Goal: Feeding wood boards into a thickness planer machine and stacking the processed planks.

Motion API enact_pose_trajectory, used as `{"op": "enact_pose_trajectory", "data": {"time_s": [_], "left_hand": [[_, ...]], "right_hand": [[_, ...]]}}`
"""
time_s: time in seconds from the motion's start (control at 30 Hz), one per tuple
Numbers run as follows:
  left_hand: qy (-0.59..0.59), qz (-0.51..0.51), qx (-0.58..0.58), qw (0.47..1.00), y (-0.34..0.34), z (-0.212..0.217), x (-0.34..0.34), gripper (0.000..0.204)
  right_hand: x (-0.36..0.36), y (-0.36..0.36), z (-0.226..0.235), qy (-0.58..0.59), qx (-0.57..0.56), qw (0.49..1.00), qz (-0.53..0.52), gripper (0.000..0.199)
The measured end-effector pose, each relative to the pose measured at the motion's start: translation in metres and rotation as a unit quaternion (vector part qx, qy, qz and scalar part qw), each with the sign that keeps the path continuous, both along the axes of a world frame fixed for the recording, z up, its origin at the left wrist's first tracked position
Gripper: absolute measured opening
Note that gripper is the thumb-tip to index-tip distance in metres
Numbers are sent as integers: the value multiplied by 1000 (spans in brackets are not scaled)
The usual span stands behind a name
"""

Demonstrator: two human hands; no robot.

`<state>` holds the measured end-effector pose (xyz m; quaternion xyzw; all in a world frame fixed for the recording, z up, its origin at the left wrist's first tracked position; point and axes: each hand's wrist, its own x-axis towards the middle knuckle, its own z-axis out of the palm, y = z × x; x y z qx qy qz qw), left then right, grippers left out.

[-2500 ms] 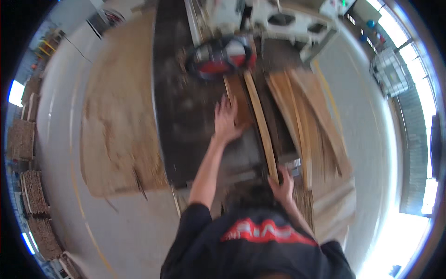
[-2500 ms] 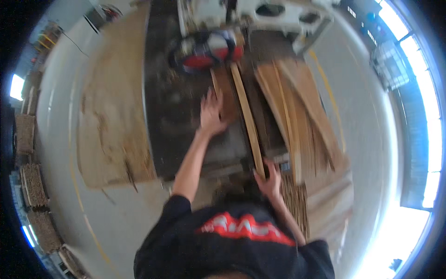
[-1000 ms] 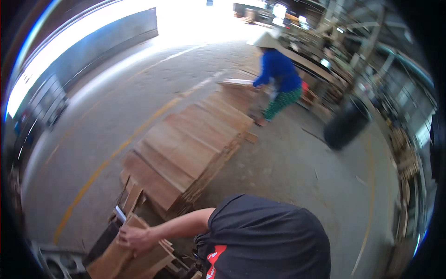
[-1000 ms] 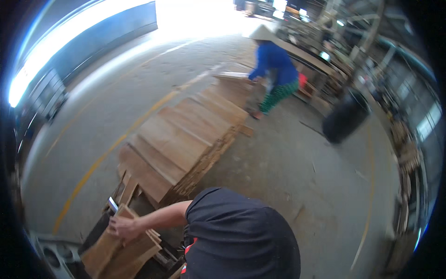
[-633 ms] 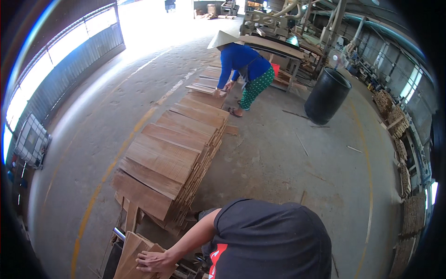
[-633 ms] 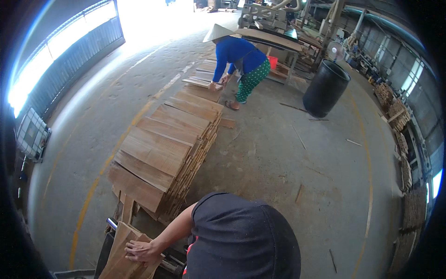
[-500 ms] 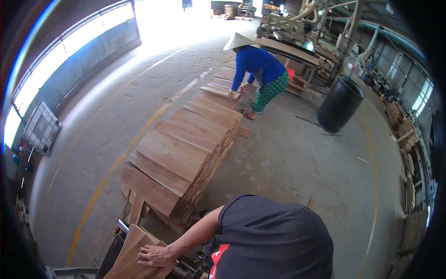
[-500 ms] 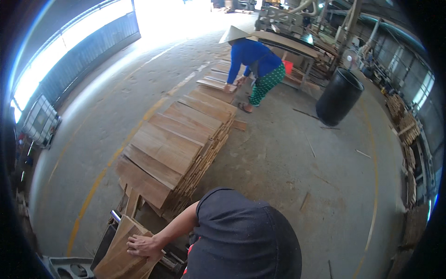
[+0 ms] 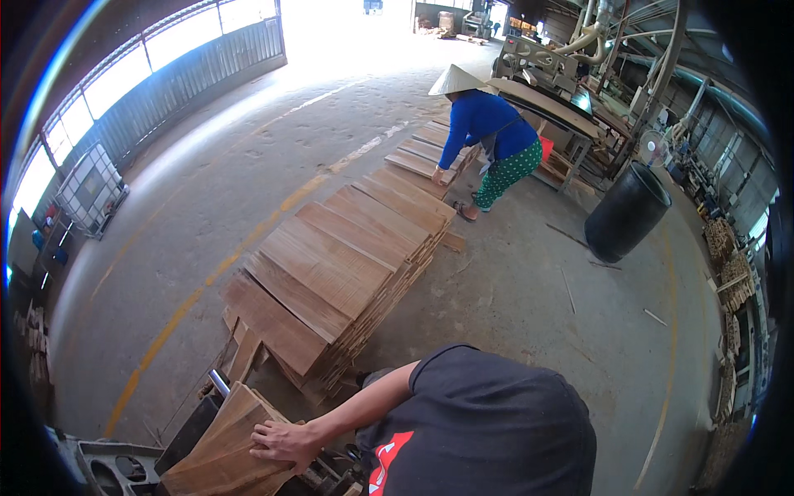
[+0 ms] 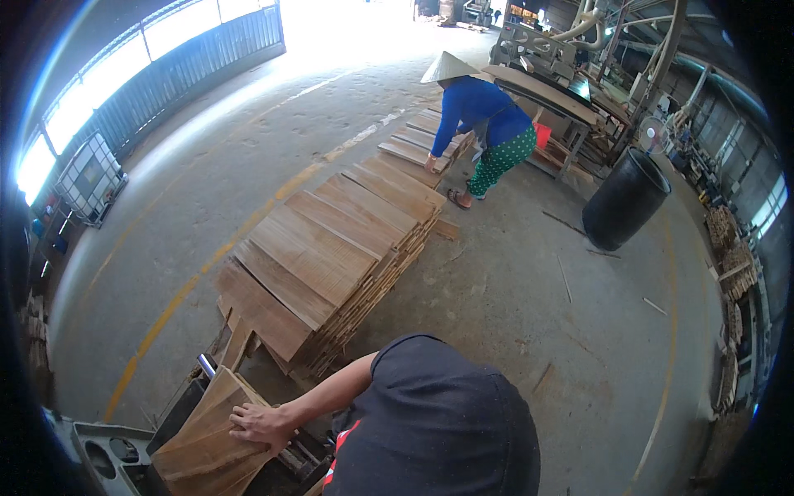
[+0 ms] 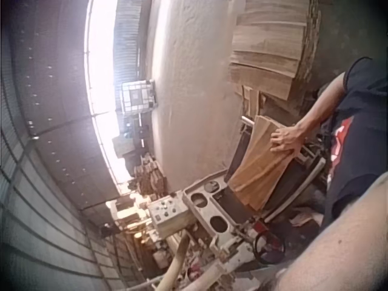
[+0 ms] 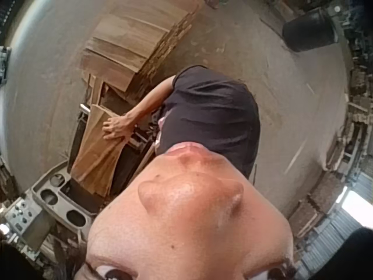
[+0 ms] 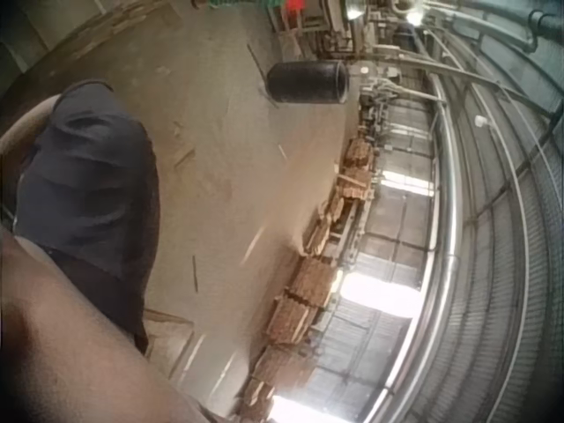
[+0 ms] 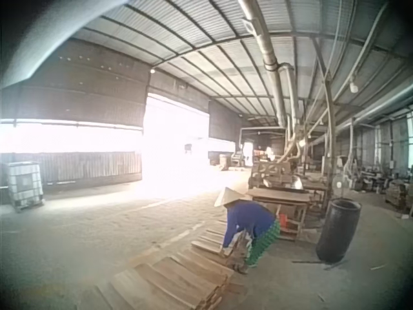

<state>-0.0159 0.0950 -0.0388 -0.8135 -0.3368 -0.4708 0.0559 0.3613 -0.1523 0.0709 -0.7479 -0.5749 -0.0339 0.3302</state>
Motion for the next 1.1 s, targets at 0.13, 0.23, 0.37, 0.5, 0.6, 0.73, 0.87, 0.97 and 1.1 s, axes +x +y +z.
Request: {"op": "enact_pose_trajectory", "data": {"time_s": [0.13,0.23,0.37,0.5,0.6,0.73,0.87,0.97,1.1], "left_hand": [[-7,7,-24,1000,0,-5,-8,50],[-16,8,-44,999,4,-9,-12,51],[-21,8,-64,998,11,-16,-15,52],[-18,40,-85,995,6,-13,-10,53],[-6,92,-89,992,-2,2,4,53],[51,311,-71,946,-8,33,0,54],[-162,366,-203,894,-44,45,27,35],[-392,153,-202,885,-92,72,94,18],[-472,-95,-494,724,-164,118,158,53]], "right_hand": [[2,-14,2,-8,-18,1000,7,108],[3,-27,5,9,-18,1000,22,108],[6,-46,10,3,-1,1000,16,103],[20,-67,15,192,-50,979,-53,89],[35,-85,18,261,-94,957,-81,80],[43,-100,16,556,-251,789,-79,65],[17,-96,32,511,-174,837,-94,36],[11,-81,74,219,-67,972,-48,36],[7,-76,135,-24,42,998,43,28]]}}
